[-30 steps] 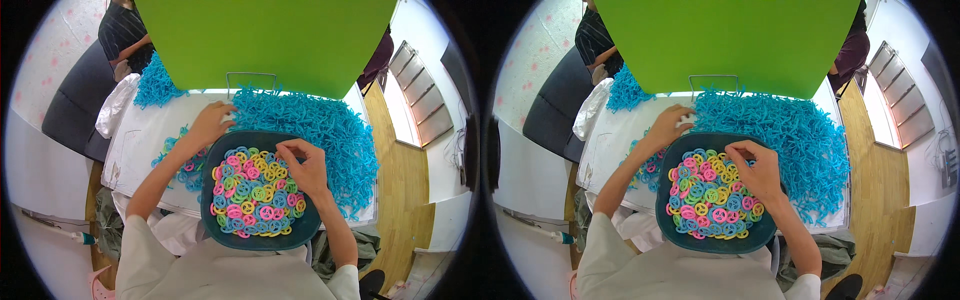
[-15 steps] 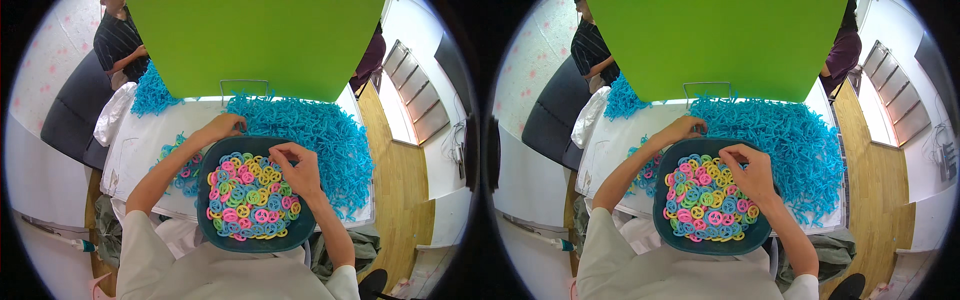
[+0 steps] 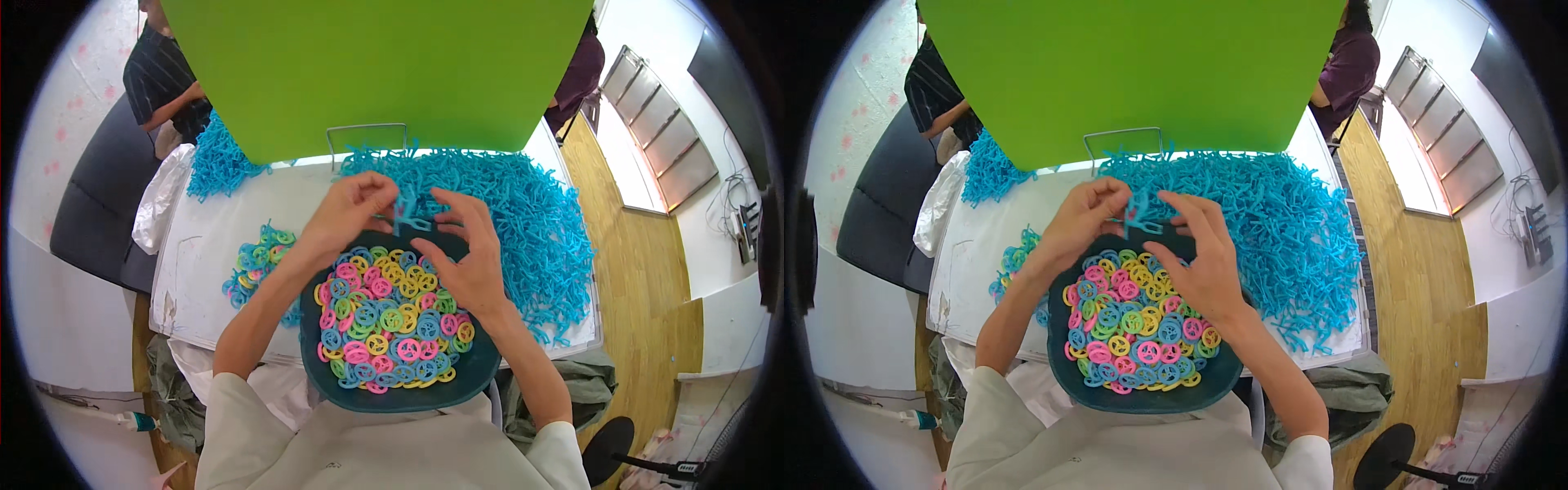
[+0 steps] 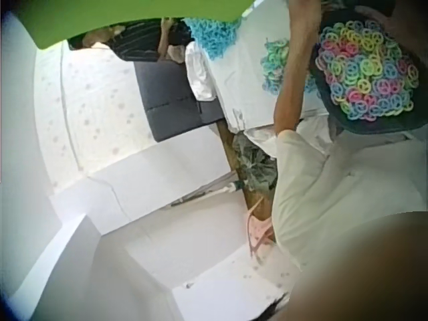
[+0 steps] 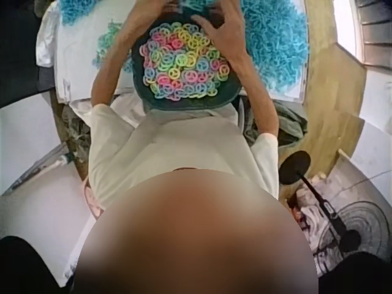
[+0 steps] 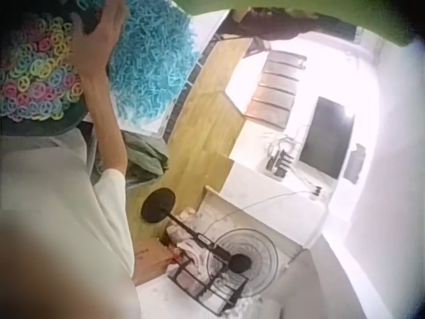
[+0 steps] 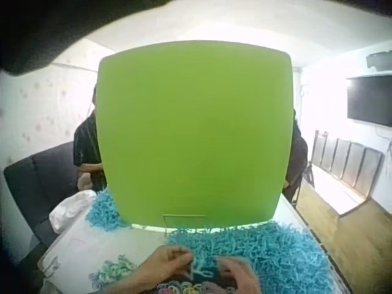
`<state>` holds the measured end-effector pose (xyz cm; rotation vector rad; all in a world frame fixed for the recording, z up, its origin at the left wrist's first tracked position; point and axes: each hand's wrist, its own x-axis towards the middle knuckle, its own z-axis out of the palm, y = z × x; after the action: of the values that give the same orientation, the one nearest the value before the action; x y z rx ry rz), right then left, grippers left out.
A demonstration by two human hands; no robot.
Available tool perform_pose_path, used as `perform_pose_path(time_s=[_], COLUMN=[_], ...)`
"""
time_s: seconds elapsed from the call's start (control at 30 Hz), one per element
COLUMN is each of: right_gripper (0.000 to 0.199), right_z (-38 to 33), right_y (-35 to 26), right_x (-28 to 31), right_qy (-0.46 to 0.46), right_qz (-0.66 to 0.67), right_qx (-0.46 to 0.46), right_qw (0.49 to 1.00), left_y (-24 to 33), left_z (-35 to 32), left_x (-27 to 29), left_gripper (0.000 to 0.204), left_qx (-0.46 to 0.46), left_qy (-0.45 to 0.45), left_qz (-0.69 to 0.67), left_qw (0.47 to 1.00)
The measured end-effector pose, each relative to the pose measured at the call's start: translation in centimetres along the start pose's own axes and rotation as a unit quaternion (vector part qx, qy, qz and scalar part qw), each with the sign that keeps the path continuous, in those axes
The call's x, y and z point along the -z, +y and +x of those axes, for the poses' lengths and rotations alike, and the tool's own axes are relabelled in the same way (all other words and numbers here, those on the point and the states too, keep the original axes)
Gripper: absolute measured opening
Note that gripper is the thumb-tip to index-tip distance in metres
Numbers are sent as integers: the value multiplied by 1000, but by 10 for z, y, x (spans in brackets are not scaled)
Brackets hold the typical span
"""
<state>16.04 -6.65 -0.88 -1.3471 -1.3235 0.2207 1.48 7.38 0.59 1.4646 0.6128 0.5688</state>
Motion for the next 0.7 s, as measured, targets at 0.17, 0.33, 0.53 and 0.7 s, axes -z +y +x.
perform_pose_path(time_s=[0.17, 0.33, 0.53, 0.7], right_gripper=[35, 16, 22, 24], right_z=[-1, -2, -2, -4], right_y=[11, 22, 19, 24], right_x=[6, 0, -1, 7], right_qy=[-21, 69, 68, 21], right_qz=[-83, 130, 243, 218], right_qx=[54, -119, -128, -182], right_qw=[995, 982, 959, 959], left_y=[-8, -35, -66, -58], left_z=[-5, -1, -26, -21], left_x=[-18, -25, -36, -38], left_gripper=[21, 21, 25, 20], left_qx=[49, -26, -196, -153], left_qy=[-74, -66, -125, -127], left_qz=[-5, 179, 551, 512], left_qw=[996, 981, 802, 836])
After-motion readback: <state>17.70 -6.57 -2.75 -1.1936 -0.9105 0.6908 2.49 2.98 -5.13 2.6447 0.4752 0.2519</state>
